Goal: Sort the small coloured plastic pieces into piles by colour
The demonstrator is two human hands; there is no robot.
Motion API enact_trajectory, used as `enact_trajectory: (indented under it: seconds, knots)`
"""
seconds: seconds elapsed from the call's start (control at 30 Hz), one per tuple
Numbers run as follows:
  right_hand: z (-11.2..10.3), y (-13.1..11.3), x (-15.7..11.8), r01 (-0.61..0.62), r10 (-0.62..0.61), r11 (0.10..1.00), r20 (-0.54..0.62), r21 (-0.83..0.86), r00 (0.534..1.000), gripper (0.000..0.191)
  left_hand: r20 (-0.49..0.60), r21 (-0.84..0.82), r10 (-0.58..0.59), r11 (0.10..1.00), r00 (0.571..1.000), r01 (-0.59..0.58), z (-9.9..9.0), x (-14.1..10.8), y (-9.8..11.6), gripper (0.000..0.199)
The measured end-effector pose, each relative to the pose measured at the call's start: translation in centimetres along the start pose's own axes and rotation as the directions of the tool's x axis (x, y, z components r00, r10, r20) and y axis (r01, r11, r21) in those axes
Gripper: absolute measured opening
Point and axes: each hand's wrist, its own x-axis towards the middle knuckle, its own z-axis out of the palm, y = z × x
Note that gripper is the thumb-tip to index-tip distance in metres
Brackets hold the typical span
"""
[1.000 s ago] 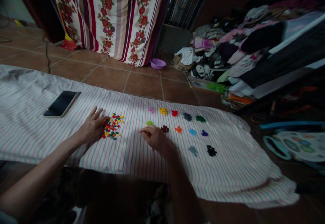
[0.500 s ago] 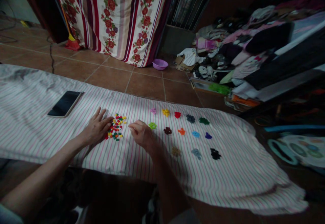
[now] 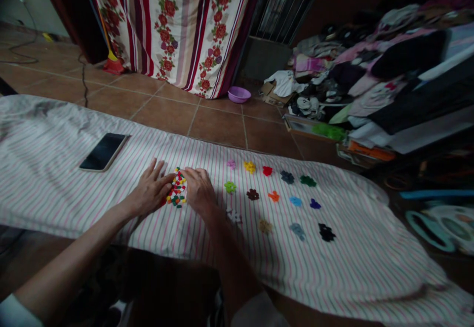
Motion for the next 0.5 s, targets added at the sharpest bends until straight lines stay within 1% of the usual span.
enact_trajectory:
  seconds: [0.13,0.3,0.4,0.5]
  knots:
    - [1.1,-0.1,0.4,-0.008,0.008,1.0,-0.002,-0.011,1.0,0.046,0.024,-0.01,-0.043,0.999,0.999,0.043,-0.5,-0.2,0.3,0.04]
    - [1.1,-0.1,0.9,-0.039,0.04,0.999,-0.032,0.02,0.999,0.042,0.051,-0.014,-0.067,0.998,0.996,0.067,-1.3,0.0,0.1,0.037]
    - [0.9,-0.2,1.1,-0.059,0.061,0.998,-0.079,0.033,0.995,0.037,0.048,-0.025,-0.05,0.998,0.998,0.051,-1.6,0.1,-0.1,0.036]
    - [0.9,-0.3,1.2,-0.071,0.075,0.996,-0.094,0.046,0.993,0.031,0.027,-0.036,-0.024,0.999,0.999,0.025,-1.7,0.1,-0.1,0.035]
